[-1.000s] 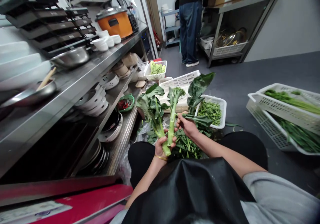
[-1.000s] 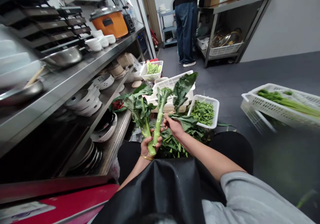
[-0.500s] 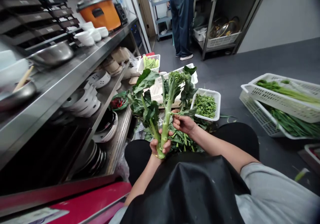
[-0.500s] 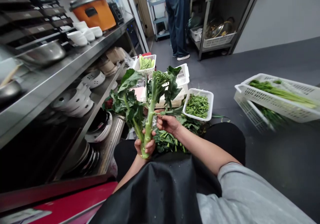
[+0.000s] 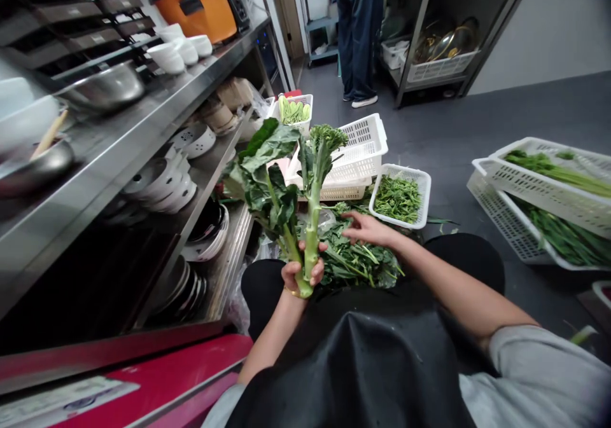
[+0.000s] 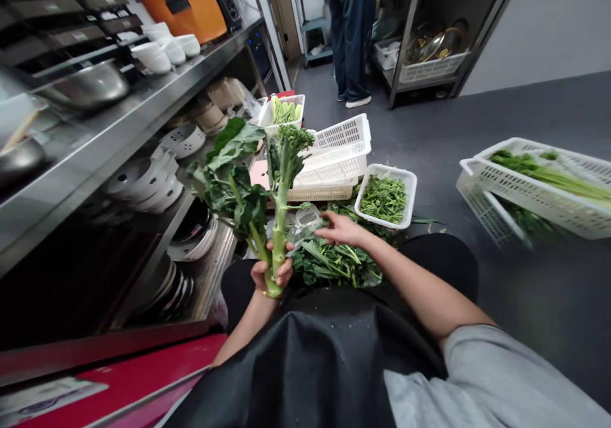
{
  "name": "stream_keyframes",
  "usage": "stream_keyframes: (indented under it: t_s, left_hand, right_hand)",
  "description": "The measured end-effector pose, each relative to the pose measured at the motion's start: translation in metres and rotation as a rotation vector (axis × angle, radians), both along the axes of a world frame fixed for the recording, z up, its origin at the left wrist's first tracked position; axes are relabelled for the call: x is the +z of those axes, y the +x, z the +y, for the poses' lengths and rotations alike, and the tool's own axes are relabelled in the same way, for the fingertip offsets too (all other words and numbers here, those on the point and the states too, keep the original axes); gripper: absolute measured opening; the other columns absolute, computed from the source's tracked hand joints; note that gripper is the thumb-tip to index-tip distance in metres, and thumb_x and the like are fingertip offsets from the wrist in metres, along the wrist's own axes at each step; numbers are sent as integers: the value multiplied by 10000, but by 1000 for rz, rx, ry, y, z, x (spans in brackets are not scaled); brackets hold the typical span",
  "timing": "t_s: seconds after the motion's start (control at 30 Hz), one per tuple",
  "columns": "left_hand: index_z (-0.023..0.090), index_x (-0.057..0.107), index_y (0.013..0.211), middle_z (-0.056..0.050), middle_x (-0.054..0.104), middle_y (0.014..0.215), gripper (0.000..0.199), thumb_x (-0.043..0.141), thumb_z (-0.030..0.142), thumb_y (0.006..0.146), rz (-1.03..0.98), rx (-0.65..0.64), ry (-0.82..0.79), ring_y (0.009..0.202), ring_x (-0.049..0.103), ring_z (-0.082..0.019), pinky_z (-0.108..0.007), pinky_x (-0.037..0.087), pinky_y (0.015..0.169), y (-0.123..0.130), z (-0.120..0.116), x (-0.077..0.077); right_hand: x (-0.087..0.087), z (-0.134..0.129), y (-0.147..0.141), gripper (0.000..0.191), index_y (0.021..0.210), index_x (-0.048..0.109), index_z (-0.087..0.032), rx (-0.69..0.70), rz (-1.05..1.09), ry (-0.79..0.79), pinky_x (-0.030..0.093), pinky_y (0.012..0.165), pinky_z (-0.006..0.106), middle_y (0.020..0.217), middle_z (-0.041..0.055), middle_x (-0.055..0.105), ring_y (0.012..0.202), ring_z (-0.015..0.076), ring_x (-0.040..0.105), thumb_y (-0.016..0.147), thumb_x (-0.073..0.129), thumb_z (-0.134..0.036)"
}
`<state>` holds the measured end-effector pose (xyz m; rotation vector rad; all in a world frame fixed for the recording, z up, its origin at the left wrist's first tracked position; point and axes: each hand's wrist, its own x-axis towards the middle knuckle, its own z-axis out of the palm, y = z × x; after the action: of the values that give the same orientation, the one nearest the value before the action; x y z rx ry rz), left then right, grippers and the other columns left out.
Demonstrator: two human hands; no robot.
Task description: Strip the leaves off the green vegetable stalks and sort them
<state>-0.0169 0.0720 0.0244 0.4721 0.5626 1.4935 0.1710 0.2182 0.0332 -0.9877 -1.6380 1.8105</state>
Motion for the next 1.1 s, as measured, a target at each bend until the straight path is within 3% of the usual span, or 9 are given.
stream_keyframes:
  t_s: [0.07, 0.13, 0.27, 0.37, 0.47, 0.67, 0.8, 0.97, 1.1]
  left_hand:
    - [216, 524, 994, -94, 602, 1035, 450, 662, 379, 598, 4, -35, -21, 498, 345, -55, -159, 187, 338, 9, 3, -3]
    - [209, 543, 1032, -88, 592, 1013, 461, 645, 366, 610, 5, -56, -52, 527, 368, -65, -165, 225, 363, 16, 7, -5]
    - [229, 559, 1038, -63, 586, 950, 431, 638, 334, 628, -51, 46, -88, 560, 362, -72, -153, 238, 383, 15, 11, -7]
    - [245, 548, 997, -61, 594, 975, 381, 644, 326, 637, -103, 116, -89, 537, 310, -53, -131, 186, 366, 7, 10, -8]
    - [246, 532, 965, -59, 595, 911, 389, 653, 386, 623, -66, 90, -128, 497, 269, -43, -131, 107, 343, 7, 9, -11]
    - [254, 535, 950, -63, 608, 885, 414, 659, 439, 601, -11, -38, -171, 483, 359, -54, -130, 145, 323, 21, 13, -17]
    - [259, 559, 992, -69, 608, 1046, 442, 705, 341, 583, 83, 18, -160, 784, 605, -193, -216, 454, 480, 14, 10, -14]
    - [186, 552, 1097, -111, 630, 990, 496, 697, 220, 624, 163, 2, -151, 669, 612, -165, -226, 479, 465, 13, 7, 0]
    - [221, 554, 1056, -83, 626, 1066, 461, 689, 172, 617, 48, 157, -129, 717, 618, -143, -202, 502, 501, 6, 9, 9]
  right_hand:
    - [37, -1, -12, 362, 1041, 557, -193, -3, 132, 166, 443, 522, 224, 682, -16, 588, 553, 113, 554, 748, 667, -375]
    - [60, -18, -22, 270, 998, 585, -190, -34, 188, 397, 470, 593, 248, 708, 3, 589, 603, 122, 553, 807, 603, -380]
    - [48, -44, -7, 119, 762, 642, -217, 207, 39, 696, 463, 674, 285, 660, 23, 562, 627, 148, 518, 792, 613, -328]
    - [20, -13, 34, 130, 754, 635, -189, 10, -253, 623, 452, 697, 318, 708, 54, 592, 663, 174, 541, 734, 672, -312]
    - [9, 32, 57, 426, 882, 640, -127, -262, -426, 435, 458, 701, 315, 843, 124, 638, 787, 221, 594, 542, 822, -309]
    - [30, 25, -21, 458, 910, 619, -126, -22, 274, -15, 399, 415, 197, 763, 69, 676, 488, 95, 544, 726, 633, -545]
    - [33, 15, -56, 396, 714, 603, -140, -122, 137, 100, 346, 343, 198, 526, 4, 593, 352, 83, 467, 676, 695, -523]
    - [32, 9, -62, 353, 628, 561, -186, -231, -25, 344, 358, 375, 220, 437, -33, 513, 353, 109, 477, 748, 637, -509]
    - [28, -35, -56, 358, 621, 548, -211, -217, 3, 493, 439, 518, 277, 484, -5, 539, 476, 145, 530, 842, 532, -491]
